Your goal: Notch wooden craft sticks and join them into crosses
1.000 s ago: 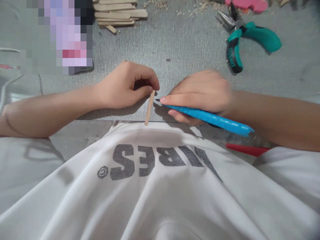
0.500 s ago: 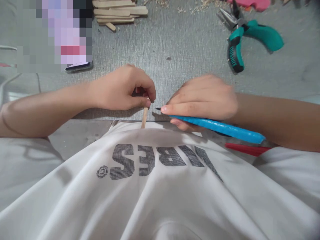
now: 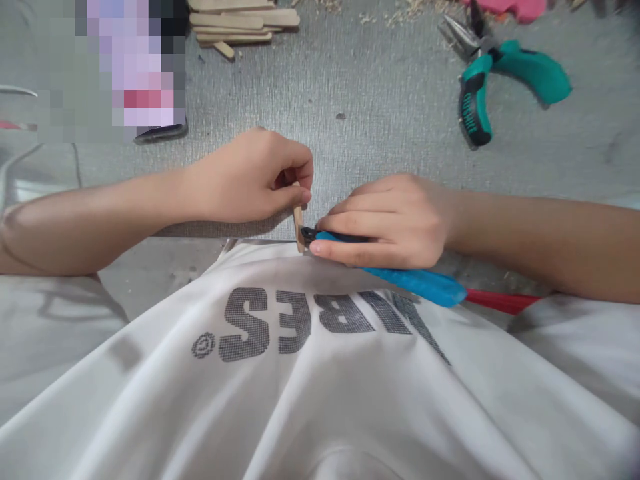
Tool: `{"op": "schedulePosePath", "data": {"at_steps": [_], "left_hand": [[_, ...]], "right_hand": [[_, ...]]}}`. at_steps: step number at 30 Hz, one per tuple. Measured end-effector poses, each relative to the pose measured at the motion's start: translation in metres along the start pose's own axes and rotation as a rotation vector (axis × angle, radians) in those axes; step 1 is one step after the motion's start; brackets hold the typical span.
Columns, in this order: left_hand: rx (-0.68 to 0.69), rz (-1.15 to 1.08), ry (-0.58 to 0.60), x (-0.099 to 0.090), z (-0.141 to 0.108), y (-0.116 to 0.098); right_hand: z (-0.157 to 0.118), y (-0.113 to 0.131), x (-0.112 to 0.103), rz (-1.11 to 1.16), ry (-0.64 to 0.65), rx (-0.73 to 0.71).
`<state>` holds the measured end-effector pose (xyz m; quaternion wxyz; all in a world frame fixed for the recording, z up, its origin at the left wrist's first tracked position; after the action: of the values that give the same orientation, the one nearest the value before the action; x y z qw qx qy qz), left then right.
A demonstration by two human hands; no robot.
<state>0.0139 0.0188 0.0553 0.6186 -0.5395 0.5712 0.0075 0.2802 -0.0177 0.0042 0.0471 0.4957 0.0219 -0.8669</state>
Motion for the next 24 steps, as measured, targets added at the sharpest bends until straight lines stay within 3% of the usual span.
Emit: {"op": "schedulePosePath", "data": {"at_steps": [2,5,10,19,24], "left_hand": [[0.002,-0.015,0.009,0.002,0.001,-0.002],[0.028,-0.011,0.019,0.004,0.001,-0.002],[0.060,-0.031,0.011,0.006,0.003,0.001],[0.076,-0.093,-0.023,0.007,0.003,0.003],[0.053,-0.085,-0.017,0.006,0.002,0.004]], "right_hand": [[-0.004,0.000,0.003,-0.011,0.037,-0.008],[-0.014,-0.002,0.011,-0.033,-0.056,0.066],[-0.023,-0.005,0.021,-0.008,-0.008,0.150],[-0.013,-0.006,0.000,0.408,0.050,0.456],[-0.006,-0.009,-0.011,0.424,-0.029,0.325]]}}
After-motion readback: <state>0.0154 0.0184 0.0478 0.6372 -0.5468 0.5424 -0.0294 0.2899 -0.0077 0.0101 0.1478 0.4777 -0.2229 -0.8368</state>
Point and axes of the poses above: each hand's wrist, its own z-axis towards the middle knuckle, its own x-axis out of the palm, y = z × x, the point moved 2 cm from there along z, towards the middle knuckle, and after that the axes turned 1 degree about -x, right-handed, at the moved point
